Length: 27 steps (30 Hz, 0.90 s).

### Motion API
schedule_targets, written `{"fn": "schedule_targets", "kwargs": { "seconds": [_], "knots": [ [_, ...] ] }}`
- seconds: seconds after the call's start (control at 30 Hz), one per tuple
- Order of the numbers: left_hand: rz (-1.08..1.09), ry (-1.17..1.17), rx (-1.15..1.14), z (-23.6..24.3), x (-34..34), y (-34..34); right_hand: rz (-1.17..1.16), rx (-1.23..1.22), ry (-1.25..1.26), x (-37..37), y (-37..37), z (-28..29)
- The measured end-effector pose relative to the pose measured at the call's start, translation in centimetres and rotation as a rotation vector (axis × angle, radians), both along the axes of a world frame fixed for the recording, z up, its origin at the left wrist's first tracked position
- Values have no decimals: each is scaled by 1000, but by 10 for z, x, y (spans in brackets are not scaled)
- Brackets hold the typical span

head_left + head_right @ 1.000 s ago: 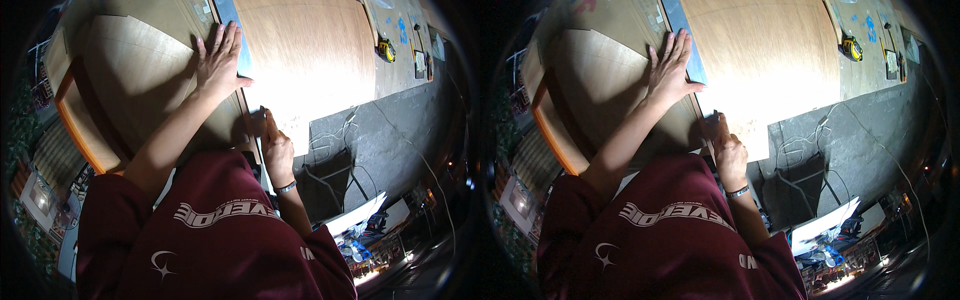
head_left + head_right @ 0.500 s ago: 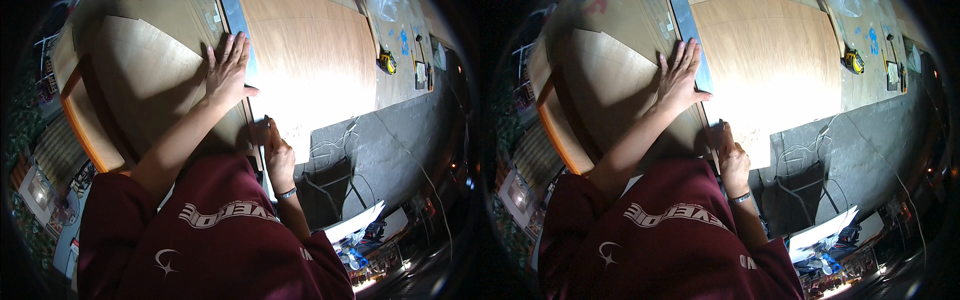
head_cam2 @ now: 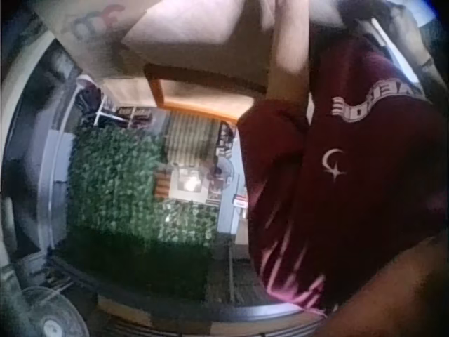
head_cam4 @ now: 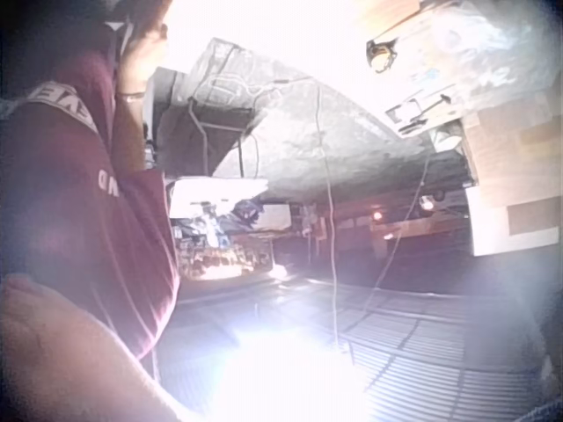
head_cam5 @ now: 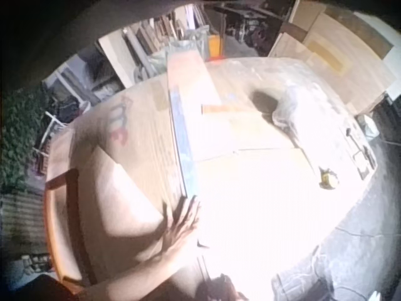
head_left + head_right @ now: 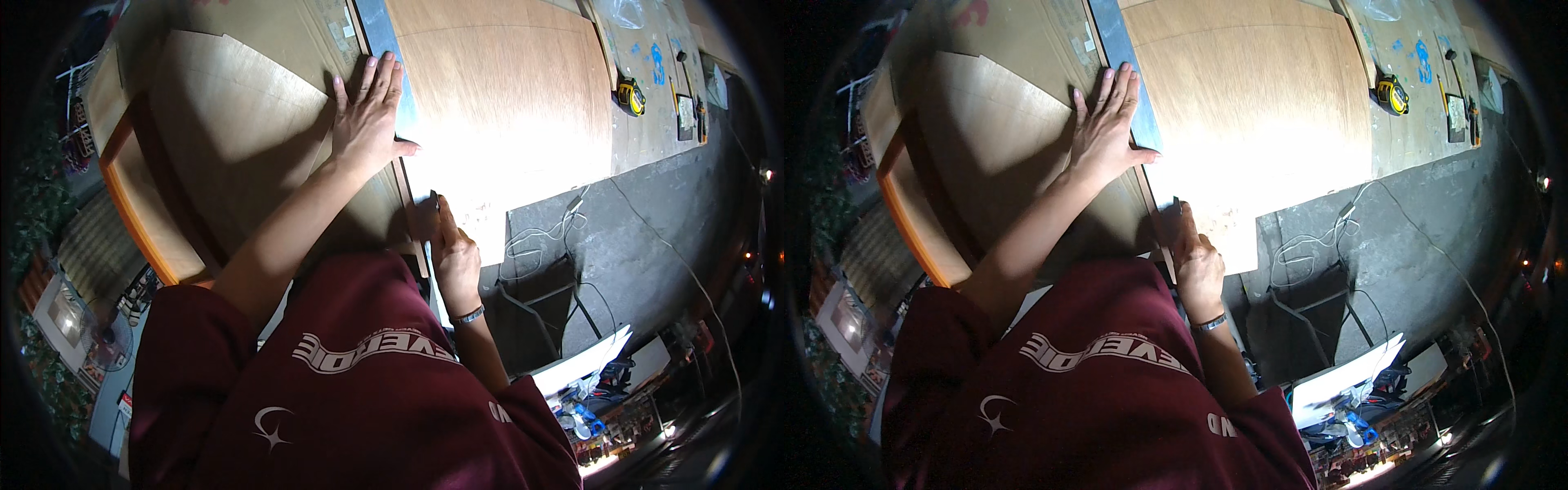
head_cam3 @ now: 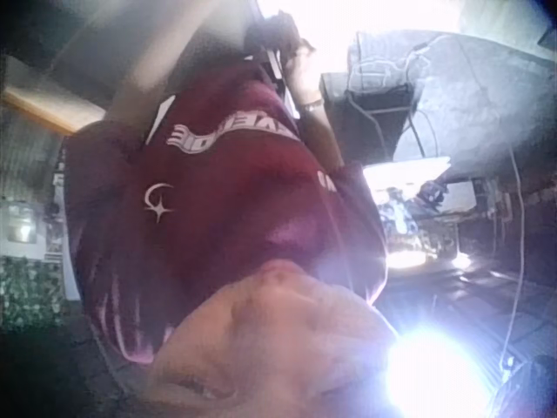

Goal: The person uses a metal ruler and a utility knife to score and cut a large sheet of plywood on a workbench. They repeatedly align the ruler, score the wood along the edge, and separate cut pieces.

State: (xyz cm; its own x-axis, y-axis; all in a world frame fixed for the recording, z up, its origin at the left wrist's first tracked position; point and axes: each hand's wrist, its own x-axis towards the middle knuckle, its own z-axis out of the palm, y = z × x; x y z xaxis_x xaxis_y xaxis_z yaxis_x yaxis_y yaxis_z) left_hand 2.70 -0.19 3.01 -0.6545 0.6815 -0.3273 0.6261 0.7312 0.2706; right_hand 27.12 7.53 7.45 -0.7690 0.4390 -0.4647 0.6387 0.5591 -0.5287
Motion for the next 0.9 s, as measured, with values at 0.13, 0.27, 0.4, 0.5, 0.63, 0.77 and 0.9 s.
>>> {"fn": "schedule_targets", "kwargs": {
  "seconds": [0.13, 0.27, 0.4, 0.5, 0.63, 0.77, 0.9],
  "knots": [
    [-13, -2, -12, 5, -4, 4, -23, -16, 1, -3, 2, 3],
    [-26, 10, 15, 1, -6, 1, -268, 11, 253, 3, 15, 23],
    [-56, 17, 22, -1, -4, -5, -181, 98, 19, 63, -14, -2],
    [-58, -26, 66, 5, -9, -3, -187, 122, -108, 75, -42, -22],
    [84, -125, 478, -4, -38, -20, -88, 111, -11, 81, -39, -33],
    [619, 11, 765, 6, -85, -20, -265, 157, 167, 81, 1, 21],
    [367, 78, 715, -14, -121, 42, -332, 237, 323, 102, 40, 65]
  ]
}}
